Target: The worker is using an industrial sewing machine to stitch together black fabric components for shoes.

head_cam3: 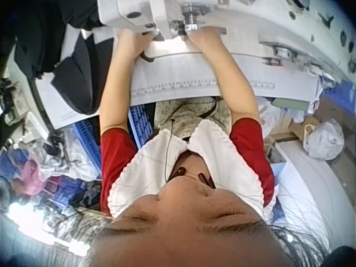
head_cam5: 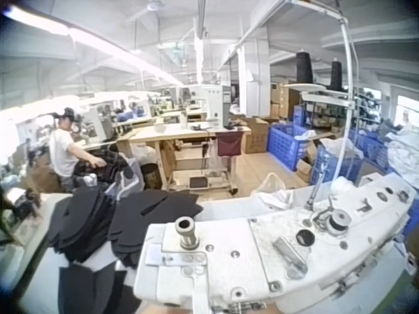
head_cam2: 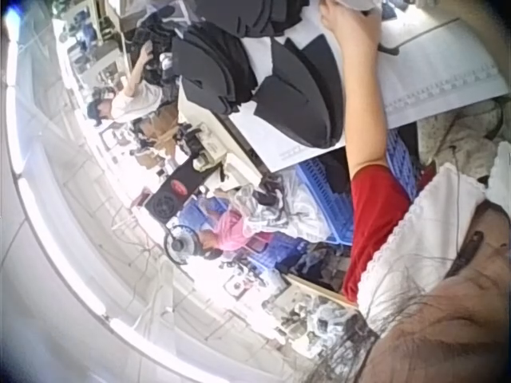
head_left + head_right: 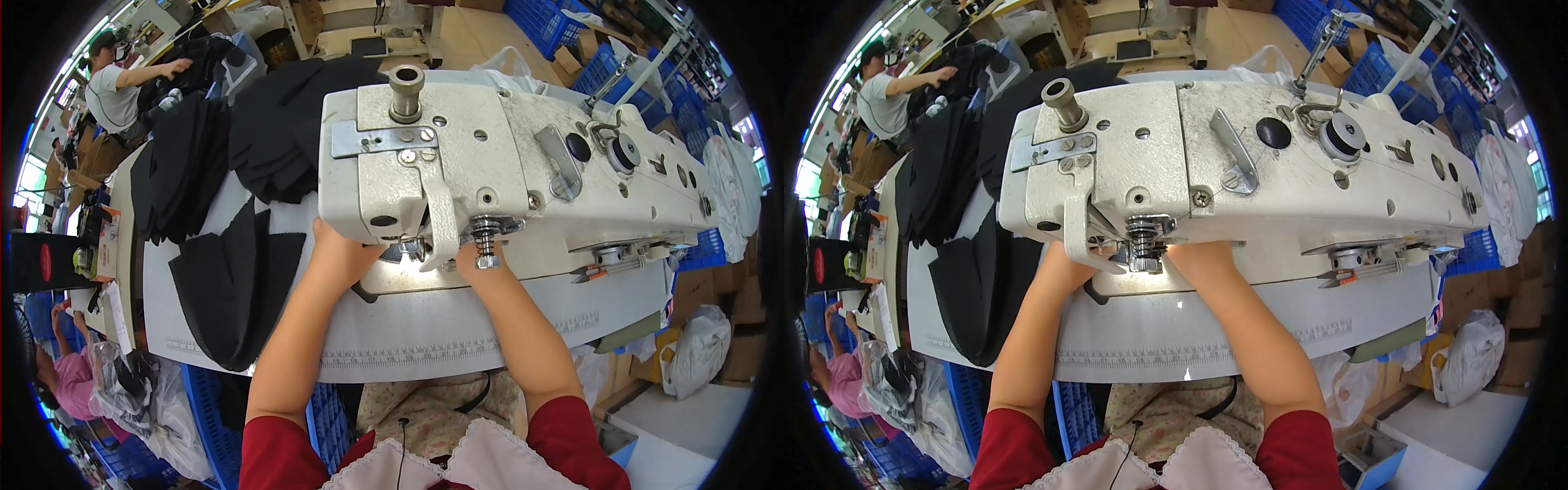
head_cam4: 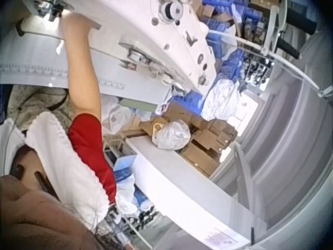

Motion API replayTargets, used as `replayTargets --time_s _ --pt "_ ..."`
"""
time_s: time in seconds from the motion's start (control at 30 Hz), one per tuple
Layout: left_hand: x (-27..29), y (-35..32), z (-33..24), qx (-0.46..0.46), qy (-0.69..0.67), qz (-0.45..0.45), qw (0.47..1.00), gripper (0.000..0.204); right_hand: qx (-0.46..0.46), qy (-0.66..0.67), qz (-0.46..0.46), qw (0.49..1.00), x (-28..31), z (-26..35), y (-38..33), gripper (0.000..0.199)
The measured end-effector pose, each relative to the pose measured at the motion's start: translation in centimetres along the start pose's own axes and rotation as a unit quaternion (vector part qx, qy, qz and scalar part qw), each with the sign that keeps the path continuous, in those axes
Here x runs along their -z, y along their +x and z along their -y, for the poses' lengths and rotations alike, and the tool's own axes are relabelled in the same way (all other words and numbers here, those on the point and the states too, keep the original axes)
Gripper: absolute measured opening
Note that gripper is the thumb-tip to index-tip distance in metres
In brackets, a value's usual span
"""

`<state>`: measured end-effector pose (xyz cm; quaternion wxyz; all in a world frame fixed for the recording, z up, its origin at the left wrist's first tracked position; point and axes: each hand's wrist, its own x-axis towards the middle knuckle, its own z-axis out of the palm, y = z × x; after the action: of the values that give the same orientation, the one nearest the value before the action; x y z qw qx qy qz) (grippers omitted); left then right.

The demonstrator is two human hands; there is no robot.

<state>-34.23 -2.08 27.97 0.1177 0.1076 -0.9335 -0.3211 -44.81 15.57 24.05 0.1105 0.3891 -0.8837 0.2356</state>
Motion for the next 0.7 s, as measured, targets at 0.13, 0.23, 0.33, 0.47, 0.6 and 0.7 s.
replayTargets --time_s 0.13,0.23,0.33,0.47,0.6,0.7 --pt "-0.6 -0.2 0.6 0.009 0.006 0.006 1.000 0.037 -0.006 0.020 -0.012 1.000 0.0 0.0 -0.4 0.009" --pt "-1.1 -0.1 1.0 -0.007 -0.005 -0.006 1.000 0.037 0.010 0.007 -0.035 0.999 -0.9 -0.6 -0.4 0.009" --pt "-1.3 0.0 1.3 -0.030 -0.009 -0.027 0.999 0.038 0.018 0.010 -0.046 0.999 -1.5 -0.8 -0.5 0.009" --pt "-1.1 -0.3 1.0 -0.061 0.002 -0.034 0.998 0.040 -0.005 0.043 -0.036 0.998 -2.5 -1.2 -0.7 0.007" --pt "-0.9 -0.4 0.4 -0.022 0.004 0.001 1.000 0.041 -0.002 0.069 -0.054 0.996 -1.5 -0.6 -0.6 0.008" --pt "-1.1 -0.8 0.9 -0.016 -0.008 -0.007 1.000 0.039 0.017 0.073 -0.102 0.992 -0.1 0.7 -0.4 0.011"
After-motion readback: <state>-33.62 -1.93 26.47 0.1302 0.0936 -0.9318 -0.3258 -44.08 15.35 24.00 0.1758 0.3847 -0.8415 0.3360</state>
